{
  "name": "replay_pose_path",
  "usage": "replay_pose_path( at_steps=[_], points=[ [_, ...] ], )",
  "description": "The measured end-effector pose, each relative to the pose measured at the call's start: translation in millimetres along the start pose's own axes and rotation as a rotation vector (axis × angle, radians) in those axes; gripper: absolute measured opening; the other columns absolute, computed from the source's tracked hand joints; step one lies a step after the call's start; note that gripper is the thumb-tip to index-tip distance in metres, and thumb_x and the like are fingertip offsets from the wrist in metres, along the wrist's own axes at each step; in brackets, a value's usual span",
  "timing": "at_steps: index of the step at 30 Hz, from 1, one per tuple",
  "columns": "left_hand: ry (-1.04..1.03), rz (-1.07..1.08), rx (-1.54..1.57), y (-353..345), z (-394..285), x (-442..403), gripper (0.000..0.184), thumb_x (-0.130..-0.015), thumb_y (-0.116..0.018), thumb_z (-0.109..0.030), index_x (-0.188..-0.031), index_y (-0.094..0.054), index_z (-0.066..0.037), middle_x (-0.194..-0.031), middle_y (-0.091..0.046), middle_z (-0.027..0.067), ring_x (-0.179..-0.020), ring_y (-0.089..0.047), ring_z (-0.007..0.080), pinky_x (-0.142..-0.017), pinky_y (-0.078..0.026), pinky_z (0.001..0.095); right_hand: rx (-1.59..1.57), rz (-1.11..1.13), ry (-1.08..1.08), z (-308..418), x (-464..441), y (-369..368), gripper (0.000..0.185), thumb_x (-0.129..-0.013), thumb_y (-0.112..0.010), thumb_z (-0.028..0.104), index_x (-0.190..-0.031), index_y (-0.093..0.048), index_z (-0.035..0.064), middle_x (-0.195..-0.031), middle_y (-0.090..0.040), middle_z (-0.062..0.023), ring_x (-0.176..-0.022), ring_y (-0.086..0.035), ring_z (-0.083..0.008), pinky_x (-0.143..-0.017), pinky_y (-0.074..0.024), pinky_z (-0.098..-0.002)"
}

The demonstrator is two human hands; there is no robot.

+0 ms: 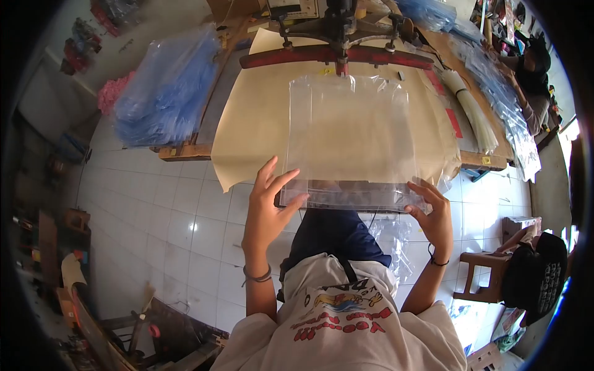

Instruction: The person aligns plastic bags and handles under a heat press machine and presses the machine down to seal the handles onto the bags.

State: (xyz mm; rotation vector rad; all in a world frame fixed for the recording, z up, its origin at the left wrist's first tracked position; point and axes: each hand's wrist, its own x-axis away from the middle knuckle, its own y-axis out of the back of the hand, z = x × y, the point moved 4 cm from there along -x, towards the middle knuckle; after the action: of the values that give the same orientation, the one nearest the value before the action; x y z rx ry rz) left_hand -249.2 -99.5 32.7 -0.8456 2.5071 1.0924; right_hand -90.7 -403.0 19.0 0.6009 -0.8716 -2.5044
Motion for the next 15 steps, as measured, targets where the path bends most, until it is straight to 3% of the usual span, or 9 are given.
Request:
replay_pose_path(
  at_steps=[3, 6, 12, 15],
  points=[
    [0.1, 0.187, 0.092, -5.9, 16.5, 4.3, 0.059, -0.08, -0.084, -0.022, -0.134, -0.062, -0.009, -0.135, -0.061, 0.0135, -0.117, -0.064, 0.03, -0.102, -0.048, 0.0425, -0.039, 0.041, -0.077, -1.2, 0.1, 2.6, 0.056, -0.072, -0.087, 0.029, -0.12, -0.071, 0.0053, -0.113, -0.071, -0.0134, -0.099, -0.068, -0.0303, -0.084, -0.054, -0.0365],
    [0.238, 0.24, 0.297, -11.3, 19.8, 10.9, 0.056, -0.088, -0.077, -0.02, -0.139, -0.057, -0.007, -0.132, -0.064, 0.012, -0.113, -0.064, 0.0244, -0.1, -0.049, 0.0393, -0.101, -0.007, -0.129, -5.7, 3.7, 1.3, 0.056, -0.071, -0.088, 0.029, -0.12, -0.071, 0.0061, -0.11, -0.071, -0.0107, -0.096, -0.067, -0.0269, -0.083, -0.0539, -0.0366],
    [0.197, 0.059, 0.294, -31.7, 31.7, 25.2, 0.047, -0.098, -0.065, -0.014, -0.142, -0.053, -0.003, -0.126, -0.068, 0.0127, -0.104, -0.065, 0.0179, -0.091, -0.052, 0.0345, -0.174, -0.094, -0.055, -4.7, 15.2, -18.8, 0.072, -0.068, -0.092, 0.025, -0.131, -0.062, 0.0072, -0.122, -0.065, -0.0086, -0.109, -0.062, -0.0229, -0.083, -0.0538, -0.0388],
    [0.298, 0.013, 0.327, -35.8, 26.9, 28.9, 0.046, -0.097, -0.065, -0.01, -0.141, -0.053, -0.004, -0.122, -0.069, 0.0155, -0.1, -0.065, 0.0165, -0.085, -0.052, 0.0317, -0.213, -0.067, -0.1, -6.1, 19.3, -27.2, 0.073, -0.069, -0.091, 0.018, -0.134, -0.059, 0.0067, -0.125, -0.062, -0.008, -0.114, -0.06, -0.0233, -0.083, -0.0538, -0.0384]
  ],
)
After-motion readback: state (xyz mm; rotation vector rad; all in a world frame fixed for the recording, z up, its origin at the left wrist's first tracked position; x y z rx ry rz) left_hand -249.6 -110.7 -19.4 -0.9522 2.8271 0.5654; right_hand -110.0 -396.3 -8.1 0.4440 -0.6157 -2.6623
